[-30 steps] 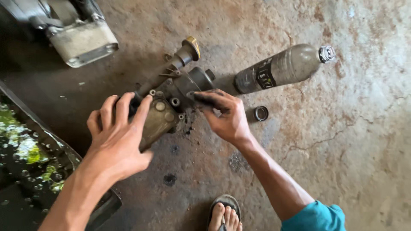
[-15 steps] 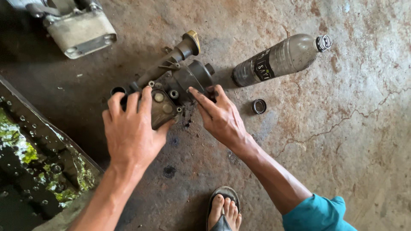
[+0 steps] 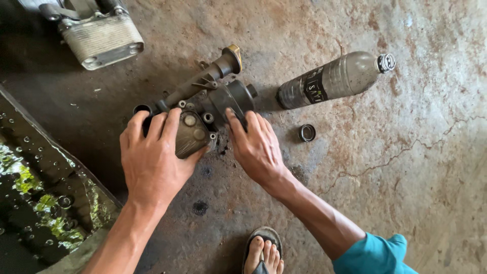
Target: The person scrubs a disassembled mechanical part with a wire brush, focusing on crevices and surfaces. They rotate the part to access different areas and continue scrubbing until the end of the clip.
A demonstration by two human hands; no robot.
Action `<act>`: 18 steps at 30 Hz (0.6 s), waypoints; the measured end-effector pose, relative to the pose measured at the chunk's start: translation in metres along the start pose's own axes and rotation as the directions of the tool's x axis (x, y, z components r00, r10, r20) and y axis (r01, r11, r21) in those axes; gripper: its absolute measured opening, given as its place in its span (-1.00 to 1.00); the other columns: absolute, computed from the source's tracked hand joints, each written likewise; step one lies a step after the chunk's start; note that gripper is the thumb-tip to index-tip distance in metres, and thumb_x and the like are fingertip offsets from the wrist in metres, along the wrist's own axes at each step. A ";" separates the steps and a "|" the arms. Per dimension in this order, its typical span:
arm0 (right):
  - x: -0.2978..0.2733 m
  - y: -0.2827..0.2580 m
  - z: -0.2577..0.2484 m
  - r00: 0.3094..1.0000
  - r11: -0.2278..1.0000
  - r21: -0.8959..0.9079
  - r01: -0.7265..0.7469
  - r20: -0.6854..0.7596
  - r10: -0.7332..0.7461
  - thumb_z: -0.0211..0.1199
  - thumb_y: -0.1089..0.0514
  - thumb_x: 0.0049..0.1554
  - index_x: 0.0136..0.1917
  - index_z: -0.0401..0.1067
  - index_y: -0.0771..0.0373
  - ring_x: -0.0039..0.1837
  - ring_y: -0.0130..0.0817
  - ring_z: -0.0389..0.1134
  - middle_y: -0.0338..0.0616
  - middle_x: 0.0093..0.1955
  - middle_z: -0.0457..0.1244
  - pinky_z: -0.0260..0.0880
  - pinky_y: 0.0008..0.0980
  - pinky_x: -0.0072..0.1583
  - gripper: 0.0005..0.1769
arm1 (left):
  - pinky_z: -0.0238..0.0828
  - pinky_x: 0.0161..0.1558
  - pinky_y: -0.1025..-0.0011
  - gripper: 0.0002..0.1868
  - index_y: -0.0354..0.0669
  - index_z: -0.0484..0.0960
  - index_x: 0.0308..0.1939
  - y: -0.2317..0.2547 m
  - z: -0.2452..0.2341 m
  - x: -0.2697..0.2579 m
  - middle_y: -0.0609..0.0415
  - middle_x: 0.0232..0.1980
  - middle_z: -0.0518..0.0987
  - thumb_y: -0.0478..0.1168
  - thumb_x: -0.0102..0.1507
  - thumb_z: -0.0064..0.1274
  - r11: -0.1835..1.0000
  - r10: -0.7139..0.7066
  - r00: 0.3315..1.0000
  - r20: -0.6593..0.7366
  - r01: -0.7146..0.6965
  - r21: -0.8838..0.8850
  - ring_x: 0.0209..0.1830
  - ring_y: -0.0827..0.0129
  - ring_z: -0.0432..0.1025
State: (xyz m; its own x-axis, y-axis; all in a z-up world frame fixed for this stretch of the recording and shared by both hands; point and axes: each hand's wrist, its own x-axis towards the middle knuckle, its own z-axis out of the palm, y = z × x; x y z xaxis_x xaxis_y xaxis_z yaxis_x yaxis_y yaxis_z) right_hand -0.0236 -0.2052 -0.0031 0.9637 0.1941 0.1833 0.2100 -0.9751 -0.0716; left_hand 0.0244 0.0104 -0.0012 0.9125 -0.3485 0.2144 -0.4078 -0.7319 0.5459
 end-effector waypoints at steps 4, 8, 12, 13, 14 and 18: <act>0.005 -0.009 -0.012 1.000 1.000 0.009 0.026 0.004 -0.026 0.25 0.24 0.25 0.38 0.35 0.41 -0.02 -0.07 0.29 0.09 -0.04 0.21 0.37 -0.07 0.01 -0.55 | 0.25 0.21 -0.01 -0.13 -0.23 0.59 0.19 0.003 -0.004 -0.004 0.00 0.02 0.59 0.06 -0.10 0.53 1.000 -0.011 1.000 -0.023 0.011 -0.026 0.22 -0.05 0.33; 0.016 -0.006 -0.020 0.996 0.997 -0.031 0.071 -0.047 -0.072 0.27 0.29 0.15 0.35 0.39 0.41 0.00 0.02 0.30 0.14 -0.04 0.20 0.37 -0.06 0.05 -0.51 | 0.28 0.17 -0.01 -0.14 -0.19 0.60 0.19 0.002 -0.006 0.010 -0.01 -0.01 0.58 0.03 -0.14 0.53 0.999 -0.015 0.999 -0.039 0.013 -0.034 0.21 -0.07 0.33; 0.001 -0.010 -0.020 0.999 0.999 0.030 -0.025 0.030 0.024 0.28 0.29 0.22 0.33 0.42 0.39 -0.02 0.00 0.30 0.09 -0.06 0.20 0.35 -0.06 0.02 -0.59 | 0.28 0.19 -0.01 -0.17 -0.19 0.59 0.20 0.007 -0.007 -0.006 -0.03 0.04 0.56 0.04 -0.08 0.53 0.999 0.008 0.997 -0.077 -0.010 -0.032 0.24 -0.10 0.32; 0.005 -0.009 -0.018 0.999 0.998 0.040 -0.043 0.020 0.042 0.29 0.27 0.22 0.33 0.42 0.37 -0.04 0.01 0.30 0.09 -0.09 0.19 0.34 -0.06 0.01 -0.59 | 0.28 0.18 -0.02 -0.15 -0.19 0.59 0.20 0.006 -0.008 -0.003 -0.03 0.02 0.56 0.03 -0.10 0.53 0.999 0.000 0.998 -0.059 -0.003 -0.041 0.23 -0.10 0.32; 0.009 -0.010 -0.018 0.998 0.997 0.051 -0.060 0.010 0.060 0.30 0.24 0.22 0.33 0.43 0.34 -0.06 0.02 0.29 0.10 -0.11 0.18 0.33 -0.05 -0.01 -0.59 | 0.28 0.17 -0.02 -0.14 -0.20 0.59 0.20 0.005 -0.010 0.000 -0.03 0.01 0.56 0.03 -0.13 0.53 0.999 -0.007 0.999 -0.042 0.005 -0.050 0.21 -0.10 0.33; 0.020 -0.007 -0.014 0.995 0.997 0.073 -0.033 -0.092 0.040 0.28 0.22 0.22 0.34 0.39 0.28 -0.01 0.07 0.30 0.13 -0.04 0.20 0.34 -0.05 0.02 -0.58 | 0.29 0.17 -0.02 -0.15 -0.20 0.59 0.19 0.002 -0.003 0.002 -0.02 0.01 0.56 0.04 -0.11 0.53 0.999 -0.011 0.999 -0.048 0.009 -0.051 0.20 -0.09 0.33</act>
State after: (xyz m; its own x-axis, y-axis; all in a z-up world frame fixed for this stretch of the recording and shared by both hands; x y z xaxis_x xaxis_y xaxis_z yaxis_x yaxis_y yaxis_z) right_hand -0.0080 -0.1965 0.0153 0.9519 0.1445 0.2702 0.1897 -0.9704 -0.1492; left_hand 0.0254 0.0098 0.0033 0.9175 -0.3117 0.2470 -0.3975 -0.7040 0.5885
